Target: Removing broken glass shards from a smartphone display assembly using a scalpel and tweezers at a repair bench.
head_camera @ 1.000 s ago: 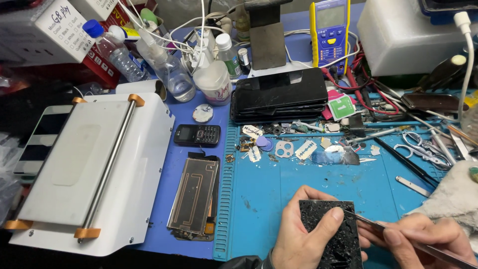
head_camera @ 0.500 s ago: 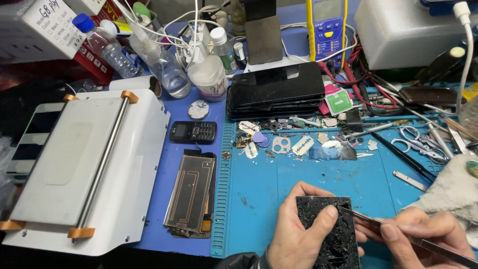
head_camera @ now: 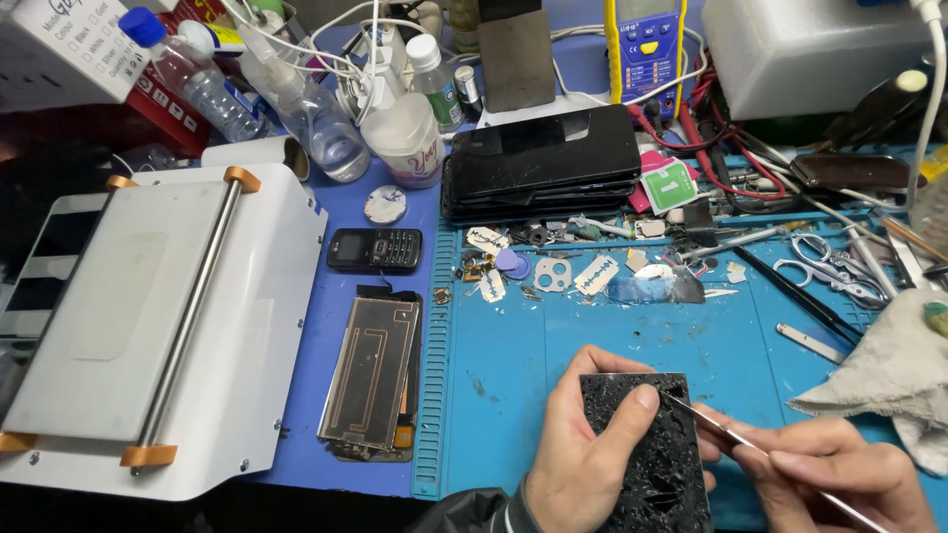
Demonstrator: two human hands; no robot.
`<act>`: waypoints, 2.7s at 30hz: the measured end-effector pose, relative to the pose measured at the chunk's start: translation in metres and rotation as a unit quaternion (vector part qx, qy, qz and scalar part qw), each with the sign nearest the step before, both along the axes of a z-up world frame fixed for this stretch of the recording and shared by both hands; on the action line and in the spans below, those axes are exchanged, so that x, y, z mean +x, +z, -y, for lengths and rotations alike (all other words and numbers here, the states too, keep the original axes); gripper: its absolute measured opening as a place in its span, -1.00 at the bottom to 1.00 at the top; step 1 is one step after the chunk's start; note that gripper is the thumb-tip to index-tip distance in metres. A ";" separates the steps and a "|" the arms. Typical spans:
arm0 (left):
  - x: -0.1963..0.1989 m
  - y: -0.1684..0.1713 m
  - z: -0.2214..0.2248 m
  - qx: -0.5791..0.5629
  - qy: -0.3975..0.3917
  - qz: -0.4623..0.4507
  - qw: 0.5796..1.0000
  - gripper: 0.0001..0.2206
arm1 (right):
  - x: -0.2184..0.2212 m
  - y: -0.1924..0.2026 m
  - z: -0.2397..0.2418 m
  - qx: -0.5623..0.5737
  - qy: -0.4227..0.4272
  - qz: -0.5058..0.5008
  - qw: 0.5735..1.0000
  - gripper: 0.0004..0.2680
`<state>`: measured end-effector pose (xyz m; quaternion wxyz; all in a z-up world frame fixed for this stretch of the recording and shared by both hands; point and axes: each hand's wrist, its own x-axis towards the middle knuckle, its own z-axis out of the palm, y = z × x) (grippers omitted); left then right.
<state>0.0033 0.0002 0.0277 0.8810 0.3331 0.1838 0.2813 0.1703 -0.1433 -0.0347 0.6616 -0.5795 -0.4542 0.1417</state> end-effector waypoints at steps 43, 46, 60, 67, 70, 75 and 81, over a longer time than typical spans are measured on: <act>-0.007 -0.008 -0.002 0.016 -0.060 0.044 0.997 -0.76 | 0.038 0.008 0.037 -0.110 0.117 0.239 0.958 -0.73; -0.006 -0.009 -0.002 0.014 -0.063 0.045 0.997 -0.78 | 0.033 -0.002 0.041 -0.184 -0.024 0.148 0.971 -0.55; -0.004 -0.006 0.003 0.028 -0.040 0.041 0.998 -0.78 | -0.013 0.030 0.015 -0.212 -0.126 -0.080 0.966 -0.79; -0.004 -0.006 0.003 0.029 -0.037 0.037 0.998 -0.77 | -0.014 0.031 0.013 -0.211 -0.102 -0.137 0.962 -0.84; -0.004 -0.005 0.001 0.053 -0.040 0.028 0.997 -0.79 | -0.014 0.028 0.014 -0.198 -0.097 -0.138 0.965 -0.86; -0.005 -0.004 0.002 0.023 -0.041 0.035 0.998 -0.77 | -0.004 0.025 0.016 -0.195 -0.080 -0.179 0.961 -0.85; -0.005 -0.003 0.002 0.062 -0.034 0.029 0.997 -0.77 | 0.002 0.017 0.026 -0.219 -0.060 -0.152 0.962 -0.78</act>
